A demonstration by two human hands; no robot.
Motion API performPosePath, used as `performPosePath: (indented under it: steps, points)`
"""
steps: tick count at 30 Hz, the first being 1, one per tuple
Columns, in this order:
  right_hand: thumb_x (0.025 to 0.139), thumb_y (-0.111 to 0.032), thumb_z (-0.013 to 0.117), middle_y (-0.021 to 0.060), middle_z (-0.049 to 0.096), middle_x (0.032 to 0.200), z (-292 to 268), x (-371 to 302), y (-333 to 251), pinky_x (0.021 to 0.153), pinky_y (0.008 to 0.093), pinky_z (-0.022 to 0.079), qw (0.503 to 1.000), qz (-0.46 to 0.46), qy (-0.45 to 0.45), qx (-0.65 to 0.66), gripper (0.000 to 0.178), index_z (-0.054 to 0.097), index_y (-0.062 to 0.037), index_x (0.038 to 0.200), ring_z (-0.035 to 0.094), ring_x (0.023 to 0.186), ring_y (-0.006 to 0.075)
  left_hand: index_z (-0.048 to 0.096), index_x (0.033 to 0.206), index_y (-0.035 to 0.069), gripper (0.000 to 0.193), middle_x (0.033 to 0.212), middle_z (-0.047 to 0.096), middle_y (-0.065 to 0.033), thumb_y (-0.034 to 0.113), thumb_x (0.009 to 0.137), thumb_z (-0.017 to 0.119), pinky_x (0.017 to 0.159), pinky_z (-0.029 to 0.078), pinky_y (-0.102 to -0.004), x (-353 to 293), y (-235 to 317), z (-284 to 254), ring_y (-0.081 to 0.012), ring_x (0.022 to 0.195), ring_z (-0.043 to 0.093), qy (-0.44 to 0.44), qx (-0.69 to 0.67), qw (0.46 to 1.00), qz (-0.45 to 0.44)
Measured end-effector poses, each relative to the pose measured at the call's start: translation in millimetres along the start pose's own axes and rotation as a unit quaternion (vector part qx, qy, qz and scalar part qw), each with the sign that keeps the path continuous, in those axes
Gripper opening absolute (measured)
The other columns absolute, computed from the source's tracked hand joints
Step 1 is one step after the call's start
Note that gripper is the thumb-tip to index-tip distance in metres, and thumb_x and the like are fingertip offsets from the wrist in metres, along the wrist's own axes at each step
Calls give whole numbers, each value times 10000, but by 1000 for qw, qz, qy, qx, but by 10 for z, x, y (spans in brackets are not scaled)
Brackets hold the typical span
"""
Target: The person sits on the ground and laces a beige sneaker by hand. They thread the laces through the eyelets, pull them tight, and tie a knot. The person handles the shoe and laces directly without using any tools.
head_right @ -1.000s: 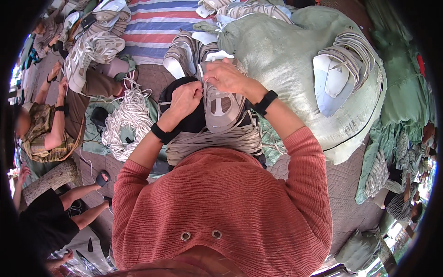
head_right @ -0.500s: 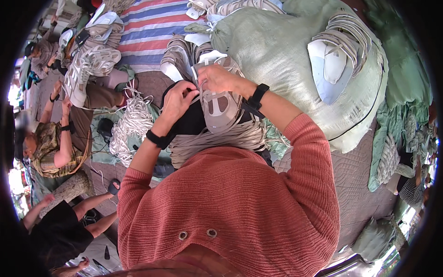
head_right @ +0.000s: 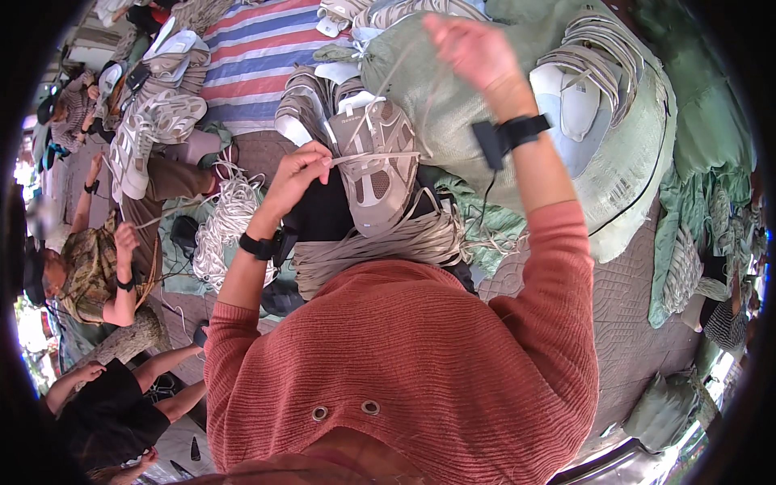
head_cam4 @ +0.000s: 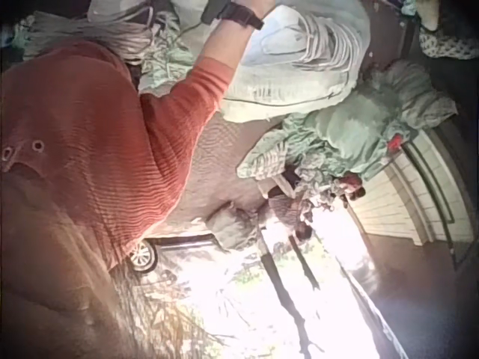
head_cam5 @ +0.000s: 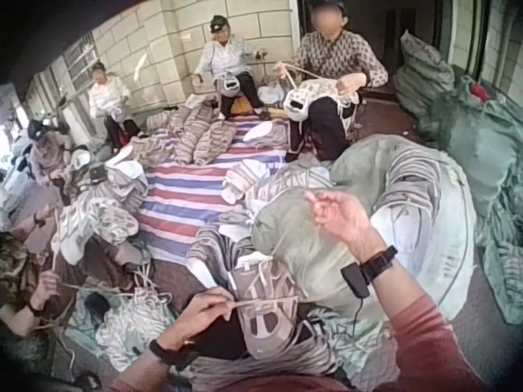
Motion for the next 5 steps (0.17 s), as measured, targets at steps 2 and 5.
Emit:
performPosePath:
  steps: [2, 5]
  points:
    - [974, -114, 409, 276, 406, 1442, -454, -33, -1063, 900, 348, 539, 988, -145, 25, -40, 275, 489, 72, 1161, 522, 1263, 346, 585, 646, 4, 330, 935, 570, -43, 169, 932, 578, 820, 381, -269, 130, 54, -74, -140, 856, 520, -48, -115, 992, -28]
    - [955, -124, 386, 168, 674, 1125, -312, -190, -1733, 498, 294, 432, 960, -229, 143, -70, 165, 514, -31, 1004, 692, 876, 203, 641, 638, 28, 349, 976, 593, -24, 258, 901, 640, 931, 333, -296, 170, 73, -194, -143, 993, 499, -75, -86, 993, -33]
Point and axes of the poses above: each hand's wrist, its own x-axis towards the middle knuckle, its own z-axis out of the palm, y = z × x, the point moved 4 cm from there along x, towards the middle knuckle
